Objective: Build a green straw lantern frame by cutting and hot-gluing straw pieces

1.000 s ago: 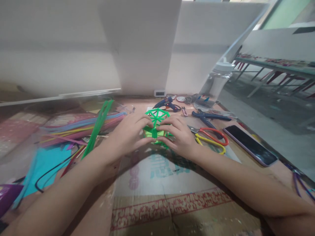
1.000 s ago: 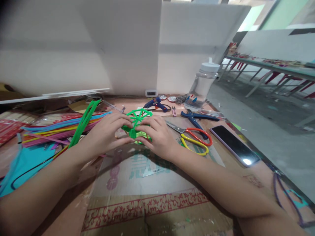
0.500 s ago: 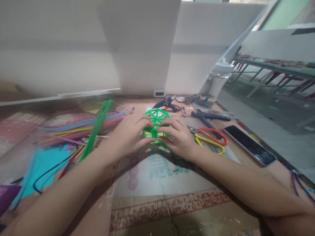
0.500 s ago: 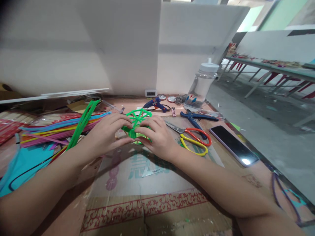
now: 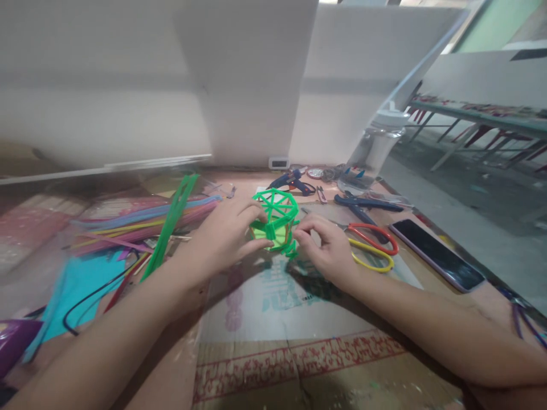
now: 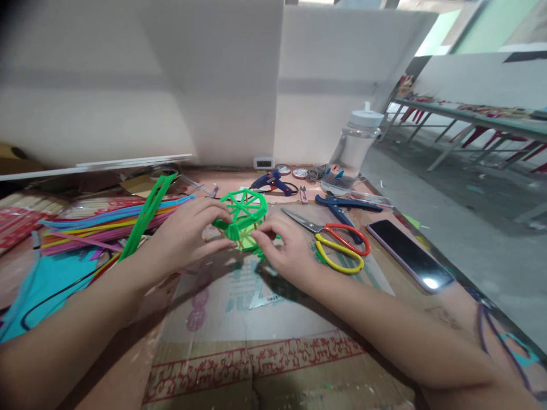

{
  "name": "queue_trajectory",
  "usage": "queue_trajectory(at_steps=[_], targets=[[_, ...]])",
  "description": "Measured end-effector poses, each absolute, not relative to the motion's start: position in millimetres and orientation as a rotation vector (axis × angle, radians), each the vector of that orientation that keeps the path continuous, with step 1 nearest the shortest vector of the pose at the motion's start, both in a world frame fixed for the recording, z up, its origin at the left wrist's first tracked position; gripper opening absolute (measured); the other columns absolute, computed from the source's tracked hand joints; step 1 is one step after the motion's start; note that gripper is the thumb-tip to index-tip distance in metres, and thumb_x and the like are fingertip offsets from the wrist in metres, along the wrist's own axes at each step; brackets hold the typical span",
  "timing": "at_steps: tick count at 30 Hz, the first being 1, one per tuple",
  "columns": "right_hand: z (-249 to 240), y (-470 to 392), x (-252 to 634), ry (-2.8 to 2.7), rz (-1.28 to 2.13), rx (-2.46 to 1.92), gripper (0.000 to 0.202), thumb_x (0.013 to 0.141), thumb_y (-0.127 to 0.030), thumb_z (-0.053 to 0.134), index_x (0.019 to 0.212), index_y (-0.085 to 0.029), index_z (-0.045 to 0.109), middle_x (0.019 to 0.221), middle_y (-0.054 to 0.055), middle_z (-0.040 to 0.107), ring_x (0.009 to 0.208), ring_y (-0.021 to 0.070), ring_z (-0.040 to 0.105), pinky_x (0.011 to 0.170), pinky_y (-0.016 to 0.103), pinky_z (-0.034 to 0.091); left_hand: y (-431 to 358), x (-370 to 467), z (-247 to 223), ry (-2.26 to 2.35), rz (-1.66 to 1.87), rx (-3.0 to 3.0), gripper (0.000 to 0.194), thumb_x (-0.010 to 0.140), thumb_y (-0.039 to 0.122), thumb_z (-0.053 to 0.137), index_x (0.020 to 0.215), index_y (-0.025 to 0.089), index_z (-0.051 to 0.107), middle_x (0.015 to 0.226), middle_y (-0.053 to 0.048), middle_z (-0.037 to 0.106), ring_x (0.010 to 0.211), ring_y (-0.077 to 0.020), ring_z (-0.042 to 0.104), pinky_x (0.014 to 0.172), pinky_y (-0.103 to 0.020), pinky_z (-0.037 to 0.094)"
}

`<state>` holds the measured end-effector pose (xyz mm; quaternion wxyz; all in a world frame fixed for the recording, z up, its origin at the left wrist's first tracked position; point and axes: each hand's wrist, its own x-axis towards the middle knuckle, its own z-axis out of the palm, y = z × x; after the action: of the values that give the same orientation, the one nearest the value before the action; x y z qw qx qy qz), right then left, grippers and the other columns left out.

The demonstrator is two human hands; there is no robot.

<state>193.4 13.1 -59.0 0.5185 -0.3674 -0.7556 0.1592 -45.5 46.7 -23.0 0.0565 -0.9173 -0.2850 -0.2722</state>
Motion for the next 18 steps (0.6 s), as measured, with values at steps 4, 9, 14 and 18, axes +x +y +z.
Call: queue_trajectory(at_steps=[4, 9, 14, 18], targets=[[-63.3, 10.4, 179.3, -1.526, 1.087, -1.050, 0.025, 0.092, -0.044, 0.067, 0.084, -0.021, 0.072, 0.074, 0.001, 0.066, 0.069, 0.0165, 0.058, 0.067, 0.032, 0.045, 45.6, -43.5, -23.5, -0.922, -0.817, -2.745, 0.039, 0.082, 0.040, 0.085, 0.103, 0.016, 0.062, 0.108, -0.011, 0.071, 0.106, -0.0338, 0.066, 0.089, -0.046, 0.053], [-64.2, 15.2, 163.3, -1.079, 1.513, -0.912, 0.037, 0.073, -0.055, 0.085, 0.072, -0.020, 0.071, 0.072, 0.000, 0.065, 0.067, 0.0134, 0.055, 0.068, 0.029, 0.043, 48.5, -47.7, -18.8, -0.935, -0.786, -2.750, 0.045, 0.079, 0.042, 0.087, 0.107, 0.016, 0.064, 0.107, -0.011, 0.073, 0.104, -0.0336, 0.067, 0.085, -0.044, 0.052], [-62.7, 18.2, 158.4, -0.984, 1.655, -0.828, 0.040, 0.068, -0.053, 0.088, 0.063, -0.019, 0.069, 0.065, -0.001, 0.063, 0.065, 0.0122, 0.054, 0.067, 0.027, 0.043, 49.7, -48.2, -16.1, -0.907, -0.784, -2.784, 0.028, 0.088, 0.030, 0.079, 0.110, 0.017, 0.066, 0.103, -0.009, 0.076, 0.099, -0.0300, 0.070, 0.083, -0.041, 0.052], [-64.0, 19.6, 159.2, -0.956, 1.676, -0.841, 0.039, 0.072, -0.050, 0.087, 0.063, -0.018, 0.067, 0.064, -0.001, 0.062, 0.063, 0.0116, 0.053, 0.065, 0.026, 0.041, 48.6, -46.7, -16.5, -0.823, -0.874, -2.820, 0.016, 0.098, 0.026, 0.062, 0.110, 0.017, 0.067, 0.103, -0.010, 0.077, 0.099, -0.0279, 0.071, 0.084, -0.040, 0.053]])
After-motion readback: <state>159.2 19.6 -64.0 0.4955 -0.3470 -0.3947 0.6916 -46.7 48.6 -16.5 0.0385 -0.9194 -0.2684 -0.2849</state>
